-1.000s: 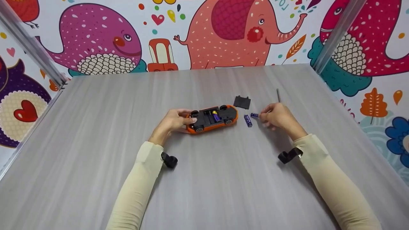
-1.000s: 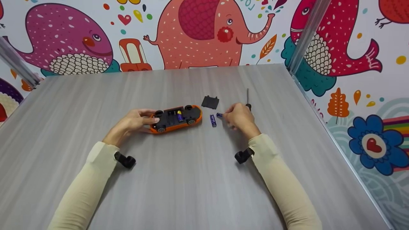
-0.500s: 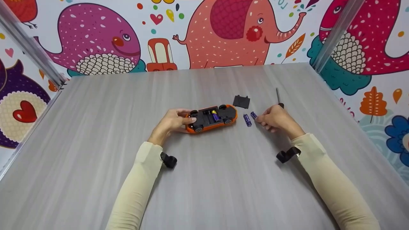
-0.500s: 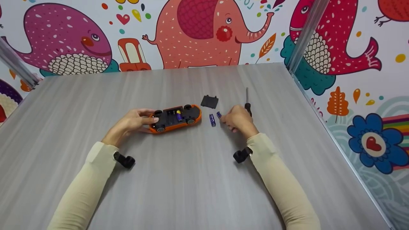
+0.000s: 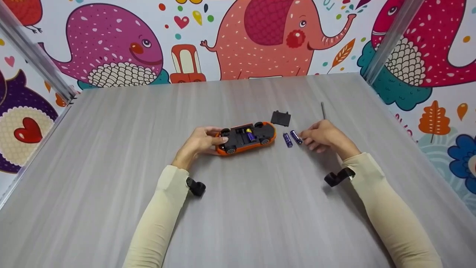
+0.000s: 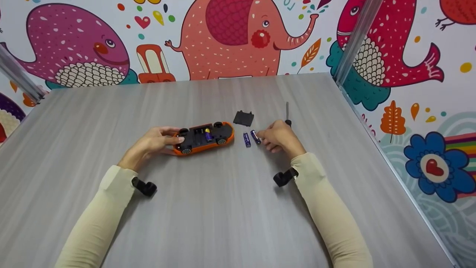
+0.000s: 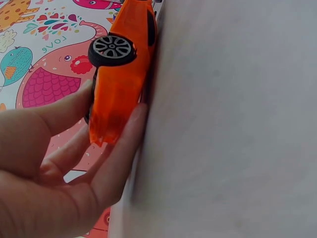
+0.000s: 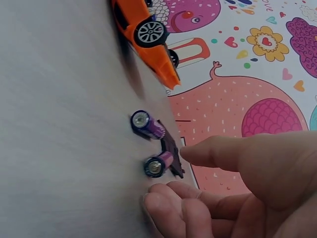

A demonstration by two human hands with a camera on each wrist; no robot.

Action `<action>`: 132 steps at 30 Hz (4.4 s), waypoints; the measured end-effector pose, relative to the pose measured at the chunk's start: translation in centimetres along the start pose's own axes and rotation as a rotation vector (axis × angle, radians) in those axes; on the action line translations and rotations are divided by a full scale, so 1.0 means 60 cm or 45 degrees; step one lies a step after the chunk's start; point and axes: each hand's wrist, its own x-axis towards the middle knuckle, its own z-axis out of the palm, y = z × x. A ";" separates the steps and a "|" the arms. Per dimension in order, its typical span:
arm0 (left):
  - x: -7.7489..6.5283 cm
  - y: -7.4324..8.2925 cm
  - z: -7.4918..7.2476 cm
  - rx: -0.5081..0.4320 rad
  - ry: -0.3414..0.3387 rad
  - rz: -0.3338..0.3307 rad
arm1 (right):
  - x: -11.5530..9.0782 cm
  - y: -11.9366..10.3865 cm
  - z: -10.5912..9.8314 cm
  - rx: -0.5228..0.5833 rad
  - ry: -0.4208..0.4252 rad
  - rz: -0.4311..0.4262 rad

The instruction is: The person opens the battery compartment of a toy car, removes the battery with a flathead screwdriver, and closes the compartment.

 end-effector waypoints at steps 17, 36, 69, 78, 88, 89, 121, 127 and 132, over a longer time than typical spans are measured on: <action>0.001 -0.003 -0.001 -0.017 -0.007 0.020 | -0.025 -0.055 0.031 0.038 0.096 -0.309; -0.001 -0.003 -0.001 -0.012 -0.003 0.014 | -0.024 -0.134 0.091 -0.087 -0.015 -0.368; -0.002 -0.003 -0.003 0.012 -0.004 0.026 | -0.011 -0.196 0.179 -0.649 0.256 -0.222; -0.003 0.000 -0.003 0.013 0.005 0.022 | -0.019 -0.206 0.185 -0.721 0.302 -0.238; -0.001 0.001 0.000 -0.003 0.001 0.026 | -0.027 -0.216 0.181 -0.822 0.290 -0.275; -0.001 0.001 0.000 -0.003 0.000 0.026 | -0.027 -0.216 0.180 -0.801 0.280 -0.271; 0.000 -0.003 -0.002 0.002 -0.003 0.036 | 0.009 -0.142 0.088 0.351 -0.462 -0.161; -0.001 -0.003 -0.002 -0.010 -0.012 0.040 | 0.005 -0.133 0.083 0.549 -0.523 -0.181; -0.002 -0.002 -0.002 -0.021 -0.010 0.016 | -0.002 -0.124 0.076 0.636 -0.545 -0.217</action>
